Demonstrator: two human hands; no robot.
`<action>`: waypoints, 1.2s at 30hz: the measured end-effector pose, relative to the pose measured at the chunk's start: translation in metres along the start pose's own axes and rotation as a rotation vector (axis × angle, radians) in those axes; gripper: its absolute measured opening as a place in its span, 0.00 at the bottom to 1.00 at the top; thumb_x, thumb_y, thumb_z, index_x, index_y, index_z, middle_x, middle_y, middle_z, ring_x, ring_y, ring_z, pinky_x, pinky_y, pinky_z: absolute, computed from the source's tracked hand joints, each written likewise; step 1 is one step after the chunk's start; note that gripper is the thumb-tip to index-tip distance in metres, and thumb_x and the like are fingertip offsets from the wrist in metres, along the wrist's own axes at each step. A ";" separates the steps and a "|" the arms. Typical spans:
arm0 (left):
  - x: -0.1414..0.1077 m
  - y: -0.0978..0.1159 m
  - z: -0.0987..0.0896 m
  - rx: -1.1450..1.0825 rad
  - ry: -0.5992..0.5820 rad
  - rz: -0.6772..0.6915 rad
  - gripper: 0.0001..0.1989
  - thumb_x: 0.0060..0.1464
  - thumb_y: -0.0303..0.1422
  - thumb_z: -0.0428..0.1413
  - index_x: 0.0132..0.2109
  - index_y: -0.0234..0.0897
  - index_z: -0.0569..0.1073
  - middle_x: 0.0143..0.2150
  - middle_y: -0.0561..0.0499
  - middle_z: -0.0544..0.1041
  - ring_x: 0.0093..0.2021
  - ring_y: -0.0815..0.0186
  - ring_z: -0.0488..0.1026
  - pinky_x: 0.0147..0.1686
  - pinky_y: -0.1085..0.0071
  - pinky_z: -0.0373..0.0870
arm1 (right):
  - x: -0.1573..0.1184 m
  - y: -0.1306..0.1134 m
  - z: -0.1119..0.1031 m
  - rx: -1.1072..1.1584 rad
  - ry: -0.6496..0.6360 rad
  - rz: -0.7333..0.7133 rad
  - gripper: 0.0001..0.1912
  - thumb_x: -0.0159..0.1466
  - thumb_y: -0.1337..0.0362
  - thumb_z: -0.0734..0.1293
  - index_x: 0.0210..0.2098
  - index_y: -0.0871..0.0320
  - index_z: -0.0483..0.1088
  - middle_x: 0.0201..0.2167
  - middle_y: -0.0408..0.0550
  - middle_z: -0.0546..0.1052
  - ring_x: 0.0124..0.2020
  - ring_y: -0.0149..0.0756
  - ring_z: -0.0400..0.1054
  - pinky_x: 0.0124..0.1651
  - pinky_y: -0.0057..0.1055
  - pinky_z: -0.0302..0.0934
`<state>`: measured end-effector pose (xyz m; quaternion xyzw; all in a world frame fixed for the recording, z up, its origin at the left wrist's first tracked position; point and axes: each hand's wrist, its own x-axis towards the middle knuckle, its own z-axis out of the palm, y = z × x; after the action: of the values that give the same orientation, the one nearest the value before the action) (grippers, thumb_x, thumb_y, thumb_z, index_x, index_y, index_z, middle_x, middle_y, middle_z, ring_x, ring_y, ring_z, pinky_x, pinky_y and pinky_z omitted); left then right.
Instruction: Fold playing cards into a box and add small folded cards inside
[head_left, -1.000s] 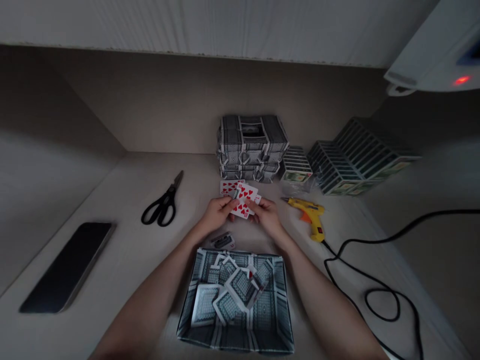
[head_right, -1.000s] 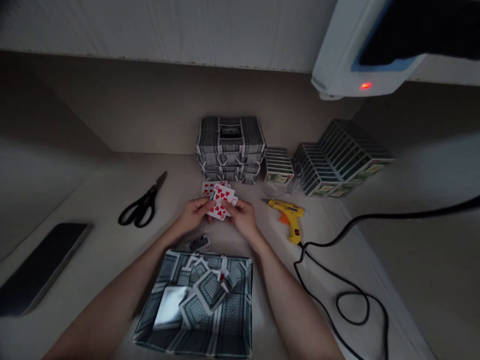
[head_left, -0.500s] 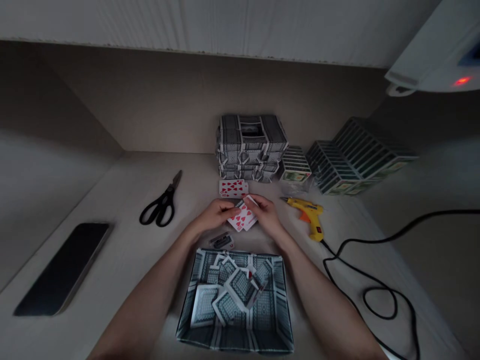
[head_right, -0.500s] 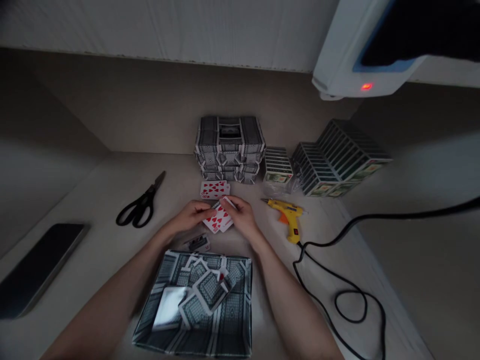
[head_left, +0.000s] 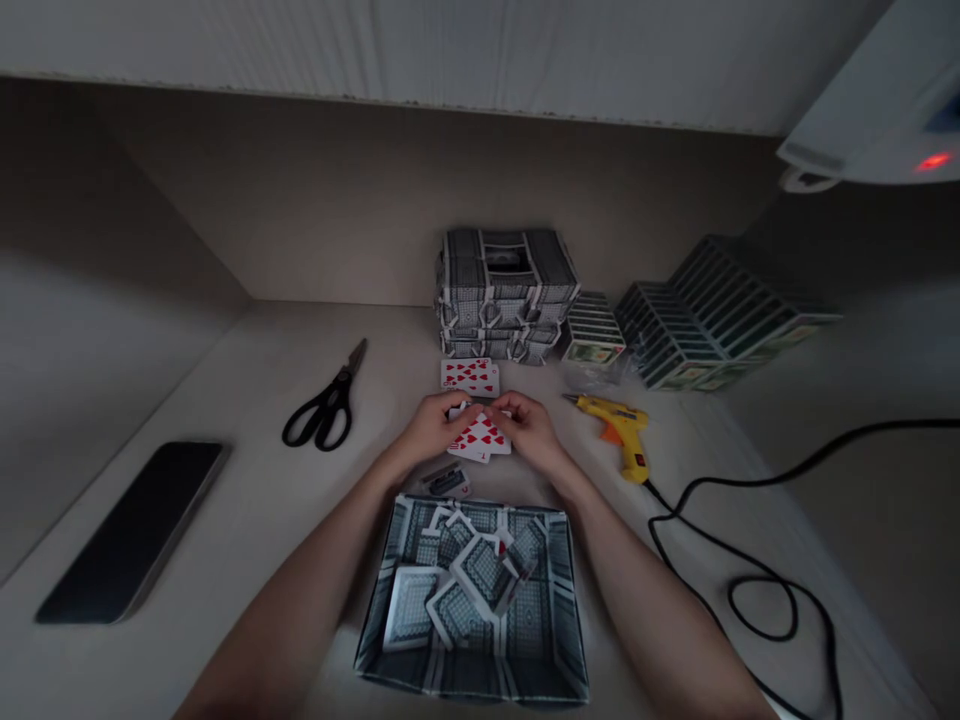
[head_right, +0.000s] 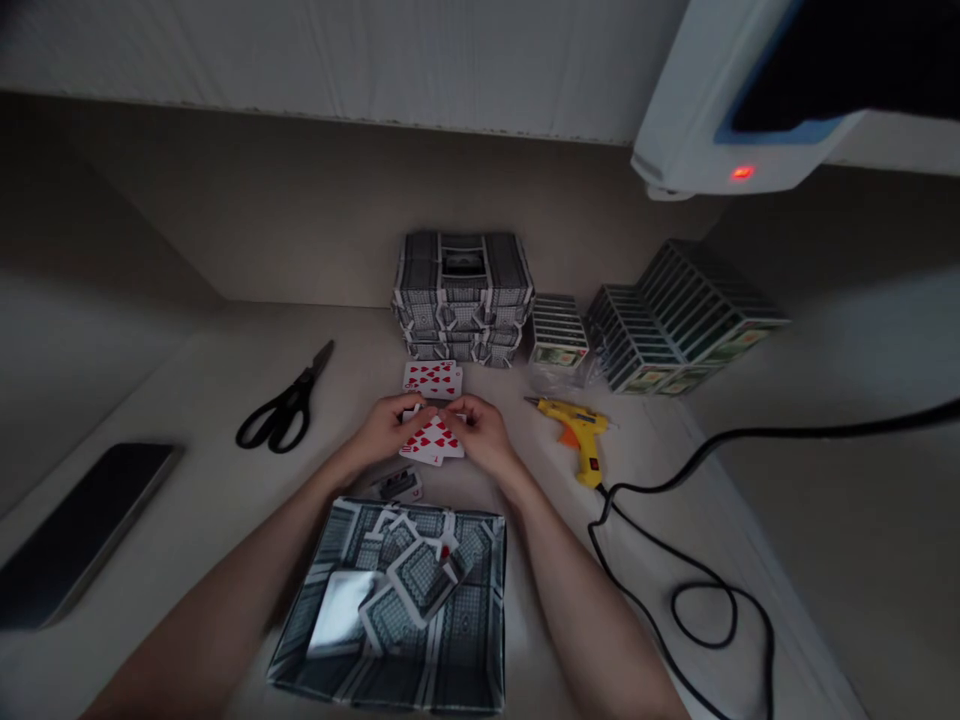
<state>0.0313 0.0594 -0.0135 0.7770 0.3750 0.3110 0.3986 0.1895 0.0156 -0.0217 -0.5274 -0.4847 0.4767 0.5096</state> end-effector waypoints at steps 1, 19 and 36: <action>0.000 -0.001 0.001 0.030 0.005 0.007 0.15 0.53 0.39 0.49 0.24 0.34 0.65 0.21 0.57 0.63 0.24 0.73 0.59 0.25 0.78 0.55 | 0.000 0.001 0.000 -0.016 0.001 -0.015 0.13 0.50 0.54 0.68 0.25 0.57 0.67 0.20 0.39 0.68 0.21 0.28 0.59 0.25 0.25 0.52; 0.002 -0.006 0.001 -0.179 0.083 -0.214 0.25 0.51 0.52 0.45 0.19 0.35 0.57 0.17 0.56 0.56 0.19 0.74 0.53 0.18 0.76 0.51 | -0.002 0.005 0.005 -0.151 -0.034 -0.119 0.12 0.55 0.54 0.63 0.30 0.57 0.68 0.24 0.42 0.70 0.25 0.30 0.60 0.29 0.26 0.54; -0.002 -0.006 0.004 0.171 0.050 0.000 0.19 0.54 0.42 0.46 0.20 0.35 0.60 0.18 0.58 0.57 0.21 0.74 0.54 0.22 0.76 0.49 | -0.002 0.008 0.004 -0.113 -0.098 -0.069 0.14 0.53 0.53 0.65 0.21 0.56 0.61 0.18 0.38 0.65 0.21 0.27 0.57 0.24 0.24 0.51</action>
<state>0.0313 0.0590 -0.0206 0.8002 0.4102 0.2970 0.3213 0.1853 0.0134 -0.0295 -0.5143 -0.5530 0.4562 0.4707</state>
